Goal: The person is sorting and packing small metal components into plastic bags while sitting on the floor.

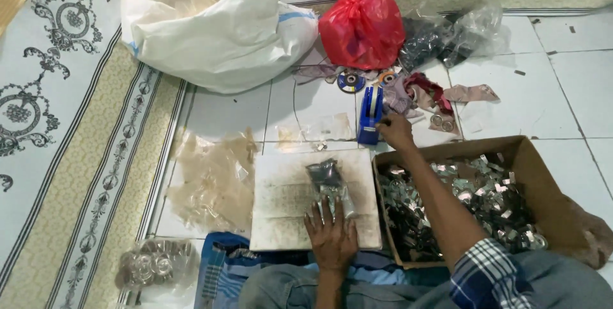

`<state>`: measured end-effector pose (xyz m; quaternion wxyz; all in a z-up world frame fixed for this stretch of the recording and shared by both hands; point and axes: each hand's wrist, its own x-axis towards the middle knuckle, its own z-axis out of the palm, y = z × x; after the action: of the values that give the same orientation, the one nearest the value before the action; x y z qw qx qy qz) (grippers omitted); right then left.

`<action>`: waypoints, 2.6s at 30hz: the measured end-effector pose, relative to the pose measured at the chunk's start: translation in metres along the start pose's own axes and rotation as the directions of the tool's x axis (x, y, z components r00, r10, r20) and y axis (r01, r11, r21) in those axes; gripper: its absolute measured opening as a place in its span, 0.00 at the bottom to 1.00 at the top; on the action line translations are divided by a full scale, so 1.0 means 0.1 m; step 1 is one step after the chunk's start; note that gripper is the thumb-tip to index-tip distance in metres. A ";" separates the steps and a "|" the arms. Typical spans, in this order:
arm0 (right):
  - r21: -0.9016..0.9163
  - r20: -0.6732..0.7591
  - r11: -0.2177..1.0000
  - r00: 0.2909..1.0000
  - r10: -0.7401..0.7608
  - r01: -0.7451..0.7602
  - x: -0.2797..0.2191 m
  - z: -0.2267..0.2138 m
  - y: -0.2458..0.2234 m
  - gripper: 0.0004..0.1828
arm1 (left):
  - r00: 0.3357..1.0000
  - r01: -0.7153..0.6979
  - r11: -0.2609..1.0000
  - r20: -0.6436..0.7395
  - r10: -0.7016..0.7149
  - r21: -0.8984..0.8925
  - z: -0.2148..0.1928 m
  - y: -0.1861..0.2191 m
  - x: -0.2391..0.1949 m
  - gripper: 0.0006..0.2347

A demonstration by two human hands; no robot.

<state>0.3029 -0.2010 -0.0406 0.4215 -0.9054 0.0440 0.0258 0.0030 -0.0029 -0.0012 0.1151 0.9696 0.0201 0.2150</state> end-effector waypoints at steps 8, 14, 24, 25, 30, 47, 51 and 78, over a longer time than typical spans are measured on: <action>-0.031 0.036 0.979 0.978 0.205 -0.204 0.34 0.29 0.00 0.18 | 0.999 0.017 1.000 0.045 -0.018 0.019 0.05 -0.02 -0.02 0.30; 0.068 -0.013 0.926 0.927 0.374 -0.372 0.43 0.32 -0.13 0.11 | 0.998 0.032 0.999 0.060 -0.034 0.023 0.07 -0.03 -0.01 0.30; 0.600 0.232 0.554 0.788 0.570 -0.577 0.51 0.11 -0.48 0.06 | 0.995 0.039 0.999 0.089 -0.038 -0.006 0.06 -0.03 -0.03 0.32; 0.598 0.231 0.556 0.789 0.570 -0.577 0.52 0.16 -0.42 0.06 | 0.995 0.041 0.999 0.089 -0.040 -0.008 0.05 -0.03 -0.03 0.32; 0.704 0.267 0.413 0.754 0.600 -0.578 0.53 0.34 -0.20 0.06 | 0.997 0.033 0.999 0.067 -0.032 -0.017 0.05 -0.03 -0.02 0.32; 0.818 0.285 0.253 0.746 0.602 -0.516 0.29 0.33 -0.18 0.14 | 0.997 0.030 0.999 0.070 -0.028 -0.034 0.03 -0.03 -0.01 0.31; 0.804 0.266 0.279 0.737 0.621 -0.525 0.25 0.33 -0.23 0.11 | 0.995 0.051 0.997 0.086 -0.045 -0.061 0.01 -0.02 0.01 0.31; 0.624 0.410 0.513 0.805 0.428 -0.590 0.11 0.31 0.17 0.07 | 0.994 0.061 0.994 0.096 -0.052 -0.089 -0.03 -0.01 0.02 0.30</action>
<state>0.3116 -0.1889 -0.0748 0.7194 -0.5995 0.2718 0.2218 0.0038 -0.0011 0.0026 0.1665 0.9713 0.0322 0.1667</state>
